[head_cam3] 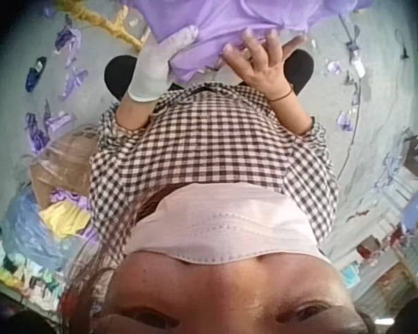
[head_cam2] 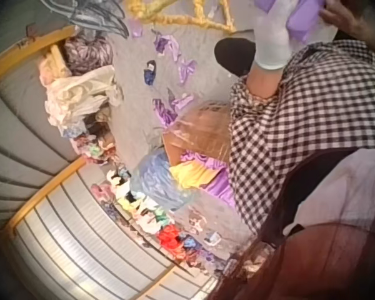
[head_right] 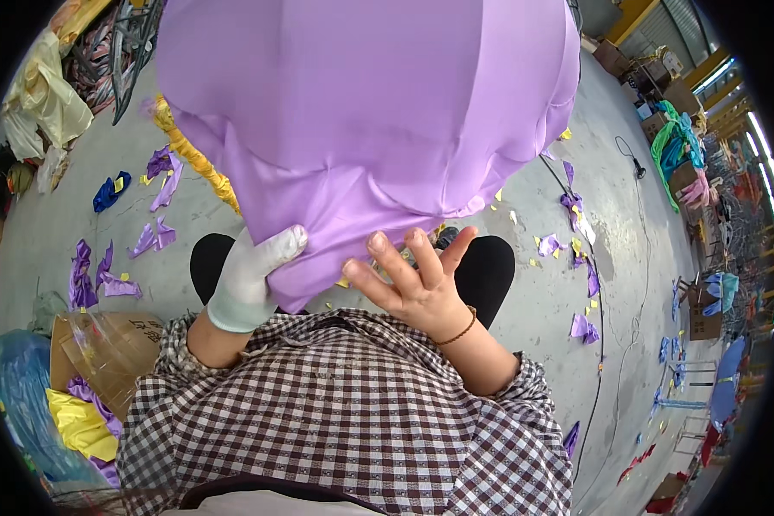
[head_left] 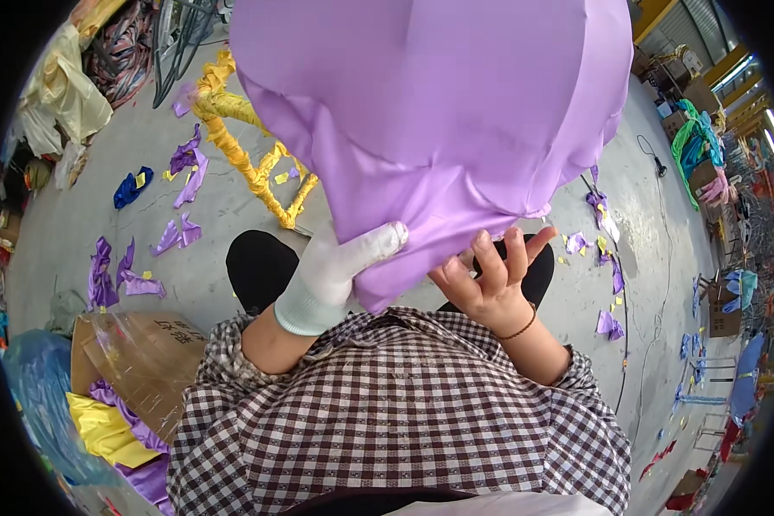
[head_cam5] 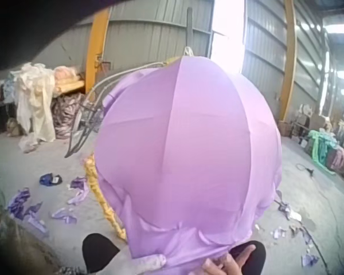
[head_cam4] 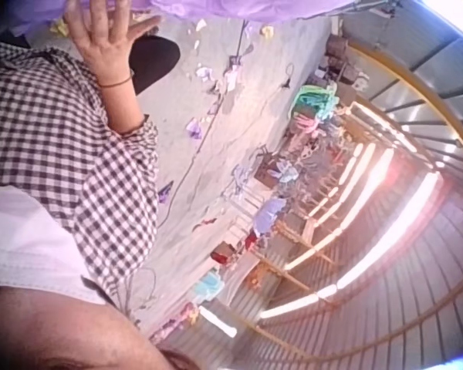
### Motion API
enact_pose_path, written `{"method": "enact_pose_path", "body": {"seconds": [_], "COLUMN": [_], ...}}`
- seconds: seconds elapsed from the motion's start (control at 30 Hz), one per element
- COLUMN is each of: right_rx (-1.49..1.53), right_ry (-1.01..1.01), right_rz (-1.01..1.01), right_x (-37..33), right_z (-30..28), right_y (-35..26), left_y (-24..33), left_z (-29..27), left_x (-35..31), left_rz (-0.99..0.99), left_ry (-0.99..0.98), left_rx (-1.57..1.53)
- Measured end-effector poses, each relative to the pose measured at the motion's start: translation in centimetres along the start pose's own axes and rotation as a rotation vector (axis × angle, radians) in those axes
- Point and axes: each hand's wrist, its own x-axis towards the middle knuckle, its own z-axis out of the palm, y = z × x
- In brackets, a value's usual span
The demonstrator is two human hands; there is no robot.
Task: Trimming excess fabric from a purple lantern cover using scissors.
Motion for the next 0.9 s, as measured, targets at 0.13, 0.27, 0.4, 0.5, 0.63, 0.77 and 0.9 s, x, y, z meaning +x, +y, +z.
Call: {"method": "enact_pose_path", "body": {"seconds": [0.13,0.27,0.4,0.5,0.63,0.77,0.9], "right_rx": [0.008,-0.079,0.048,0.086,0.148,0.248,0.34], "right_ry": [0.272,0.027,0.009,-0.019,0.0,0.017,0.019], "right_rz": [0.125,0.056,0.074,0.105,0.102,0.002,-0.024], "right_x": [3.3,6.4,6.4,6.2,6.2,5.8,5.7], "right_z": [2.6,1.8,1.7,1.3,1.6,2.4,2.6], "right_y": [0.5,0.9,1.3,1.1,1.2,2.2,2.5], "left_y": [1.1,1.3,1.5,1.6,2.2,1.8,1.6], "left_z": [0.2,0.1,-0.8,-1.6,-2.1,-1.6,-1.3], "left_x": [-0.8,-0.6,0.3,1.2,1.3,1.0,0.9], "left_rz": [-0.068,0.015,0.148,0.272,-0.032,0.139,0.256], "left_ry": [-0.058,-0.097,-0.143,-0.168,-0.071,0.075,0.17], "left_rx": [0.011,0.129,0.214,0.241,-0.134,0.04,0.171]}}
